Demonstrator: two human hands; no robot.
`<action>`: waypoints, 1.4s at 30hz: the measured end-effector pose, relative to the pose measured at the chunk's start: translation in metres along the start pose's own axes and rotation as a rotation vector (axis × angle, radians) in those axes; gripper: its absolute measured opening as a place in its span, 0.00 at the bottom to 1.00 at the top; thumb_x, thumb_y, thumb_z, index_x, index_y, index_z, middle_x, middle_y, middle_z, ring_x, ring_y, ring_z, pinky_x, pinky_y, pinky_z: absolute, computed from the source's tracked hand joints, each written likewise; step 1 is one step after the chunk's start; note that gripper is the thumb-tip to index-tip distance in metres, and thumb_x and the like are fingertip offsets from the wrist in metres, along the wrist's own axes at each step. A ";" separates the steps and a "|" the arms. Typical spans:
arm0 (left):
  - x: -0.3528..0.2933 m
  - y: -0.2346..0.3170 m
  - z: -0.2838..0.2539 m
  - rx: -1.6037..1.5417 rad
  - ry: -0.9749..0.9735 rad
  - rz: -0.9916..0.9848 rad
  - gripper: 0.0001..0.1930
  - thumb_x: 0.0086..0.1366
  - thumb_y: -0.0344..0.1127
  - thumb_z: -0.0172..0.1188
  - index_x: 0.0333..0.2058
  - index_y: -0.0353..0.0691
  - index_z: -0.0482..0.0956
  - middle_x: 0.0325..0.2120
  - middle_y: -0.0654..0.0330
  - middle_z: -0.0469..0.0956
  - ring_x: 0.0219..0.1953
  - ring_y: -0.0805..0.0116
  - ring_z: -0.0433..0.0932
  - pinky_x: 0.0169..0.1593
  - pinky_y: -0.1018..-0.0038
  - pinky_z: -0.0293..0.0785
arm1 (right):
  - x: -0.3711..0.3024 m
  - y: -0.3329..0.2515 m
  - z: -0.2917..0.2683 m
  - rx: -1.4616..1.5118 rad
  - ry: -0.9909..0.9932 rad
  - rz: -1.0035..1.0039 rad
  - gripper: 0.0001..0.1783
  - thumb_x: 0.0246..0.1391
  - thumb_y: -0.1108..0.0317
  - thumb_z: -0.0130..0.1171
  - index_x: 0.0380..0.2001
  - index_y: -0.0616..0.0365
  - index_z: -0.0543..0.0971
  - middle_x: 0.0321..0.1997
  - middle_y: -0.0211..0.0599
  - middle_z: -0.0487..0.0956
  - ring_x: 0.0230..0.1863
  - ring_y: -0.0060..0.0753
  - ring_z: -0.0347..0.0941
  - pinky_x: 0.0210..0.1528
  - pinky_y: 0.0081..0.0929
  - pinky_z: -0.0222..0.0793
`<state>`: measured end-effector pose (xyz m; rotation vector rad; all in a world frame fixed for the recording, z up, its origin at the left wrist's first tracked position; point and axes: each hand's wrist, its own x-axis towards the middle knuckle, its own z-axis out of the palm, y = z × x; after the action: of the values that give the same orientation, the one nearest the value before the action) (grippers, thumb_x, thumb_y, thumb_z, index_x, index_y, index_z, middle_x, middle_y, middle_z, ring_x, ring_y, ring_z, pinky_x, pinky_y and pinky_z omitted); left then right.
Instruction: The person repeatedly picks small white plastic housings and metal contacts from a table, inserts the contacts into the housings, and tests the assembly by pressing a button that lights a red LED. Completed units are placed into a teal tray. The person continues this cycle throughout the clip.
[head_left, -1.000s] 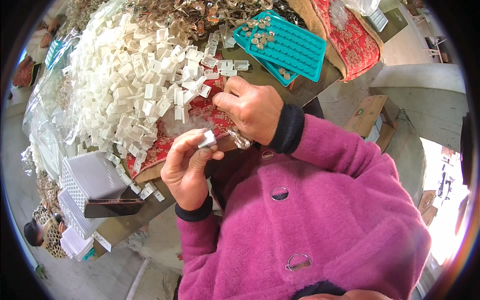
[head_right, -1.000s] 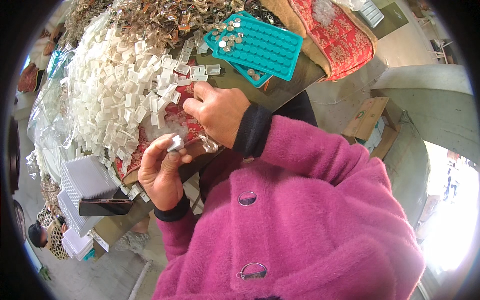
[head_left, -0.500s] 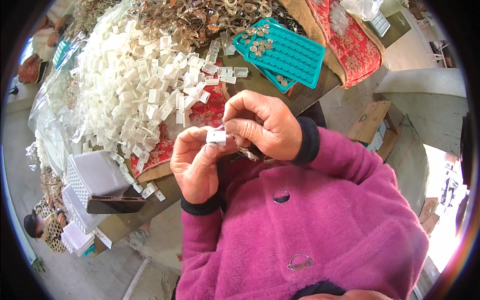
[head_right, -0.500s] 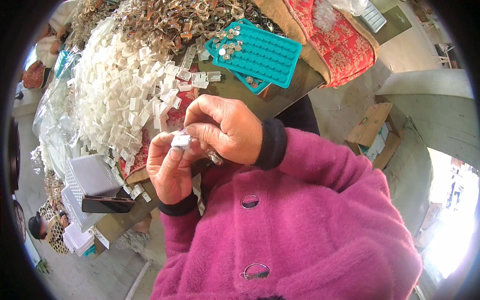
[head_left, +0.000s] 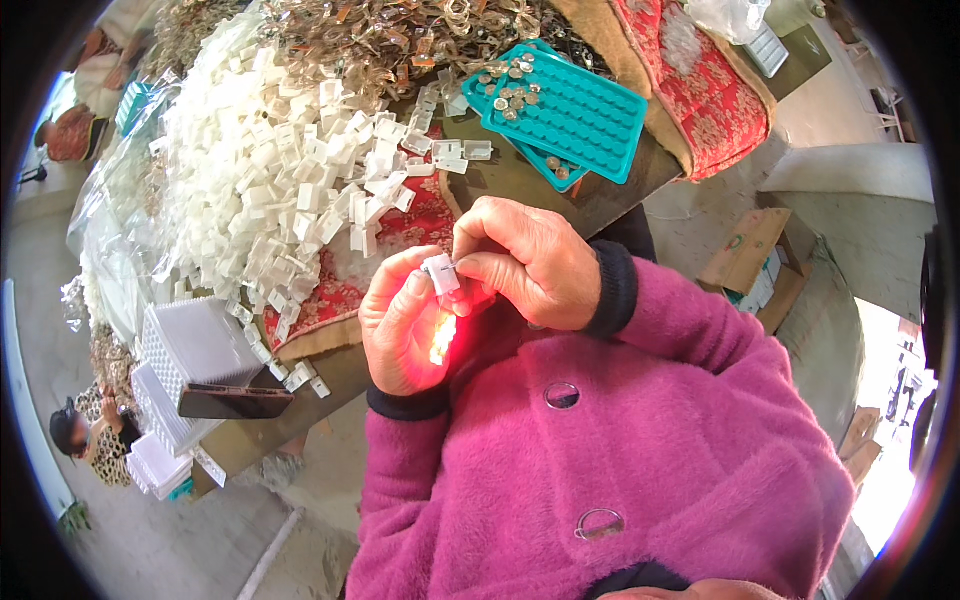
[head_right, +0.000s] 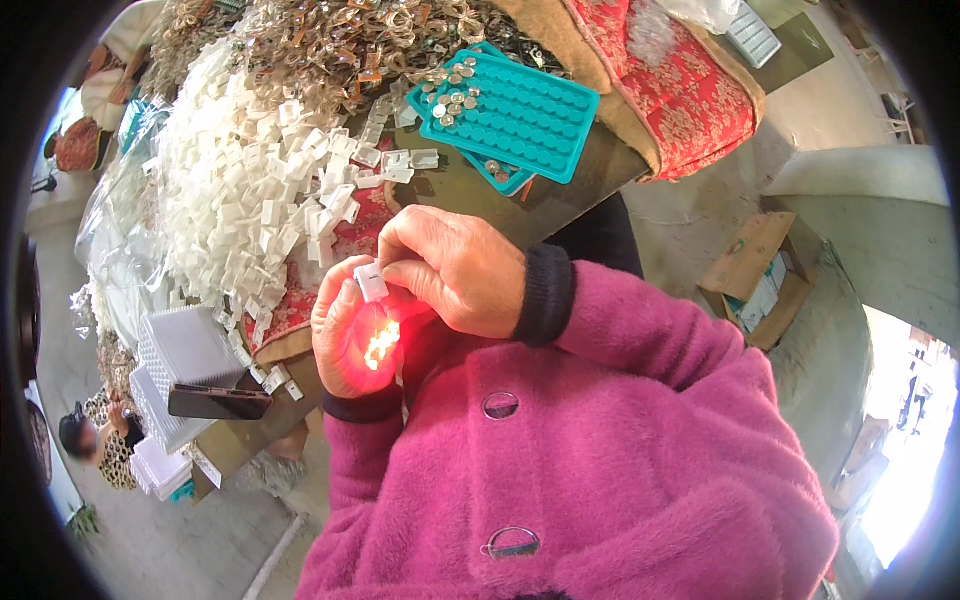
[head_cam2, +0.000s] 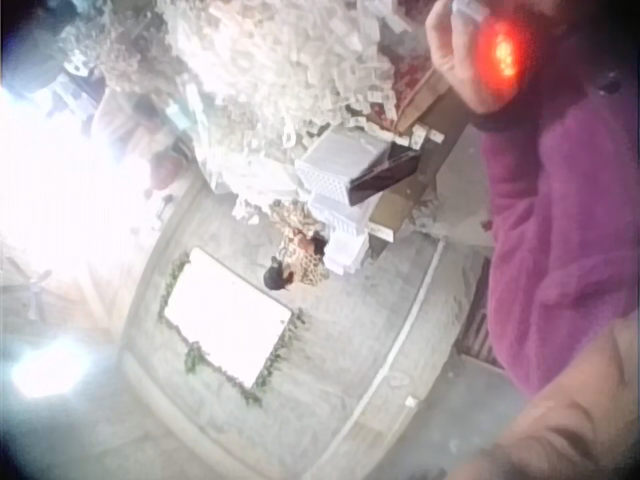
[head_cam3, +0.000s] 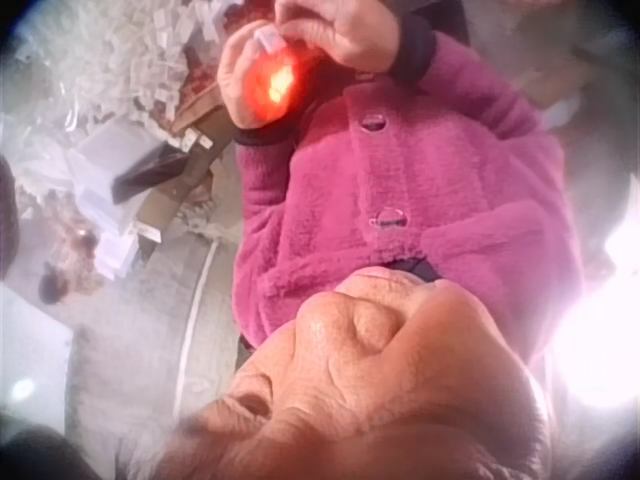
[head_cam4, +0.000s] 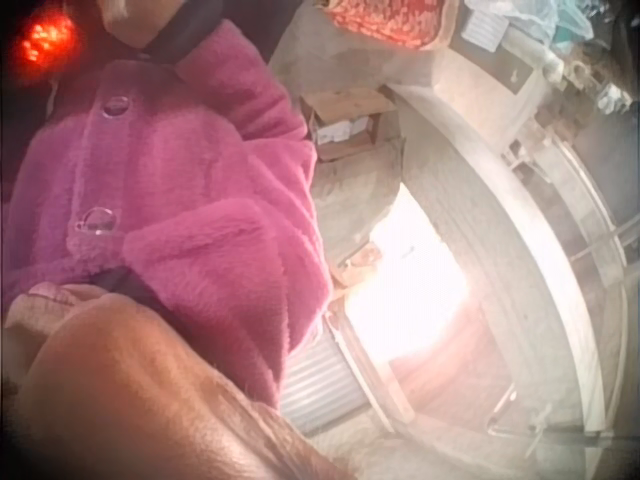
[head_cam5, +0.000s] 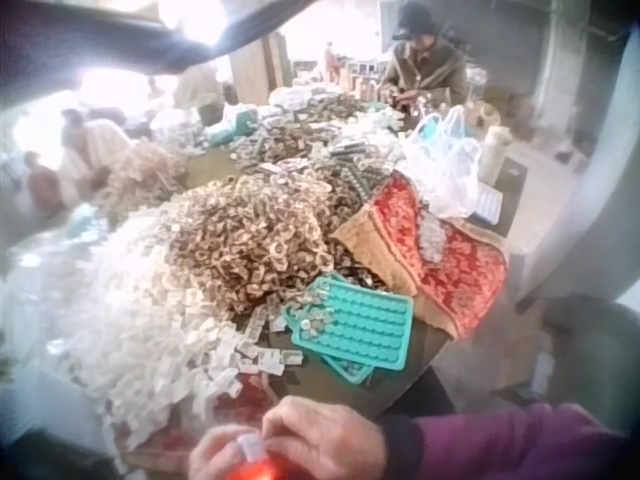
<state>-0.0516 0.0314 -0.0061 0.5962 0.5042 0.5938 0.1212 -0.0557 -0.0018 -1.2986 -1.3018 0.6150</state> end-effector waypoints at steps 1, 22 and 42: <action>0.000 0.000 0.001 -0.002 0.021 -0.002 0.13 0.73 0.28 0.57 0.54 0.31 0.77 0.39 0.51 0.83 0.37 0.65 0.81 0.43 0.68 0.80 | 0.000 0.000 0.001 -0.003 0.008 -0.013 0.04 0.65 0.77 0.58 0.41 0.61 0.74 0.34 0.39 0.77 0.32 0.33 0.80 0.35 0.28 0.76; 0.002 -0.006 0.005 -0.022 0.030 -0.057 0.12 0.74 0.30 0.57 0.51 0.30 0.78 0.35 0.52 0.83 0.31 0.64 0.81 0.37 0.70 0.80 | -0.004 0.004 -0.002 0.063 0.023 0.024 0.04 0.62 0.78 0.57 0.40 0.62 0.76 0.32 0.37 0.79 0.30 0.29 0.78 0.34 0.27 0.75; 0.065 0.233 -0.012 0.967 0.588 0.864 0.37 0.70 0.33 0.66 0.68 0.25 0.54 0.51 0.46 0.74 0.46 0.58 0.82 0.47 0.67 0.87 | -0.002 0.025 0.011 0.045 -0.022 0.199 0.06 0.59 0.76 0.66 0.40 0.61 0.81 0.34 0.42 0.81 0.33 0.42 0.79 0.36 0.32 0.74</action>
<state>-0.0969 0.2345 0.1177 1.6155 1.1181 1.3788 0.1186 -0.0470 -0.0279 -1.3980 -1.1783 0.7949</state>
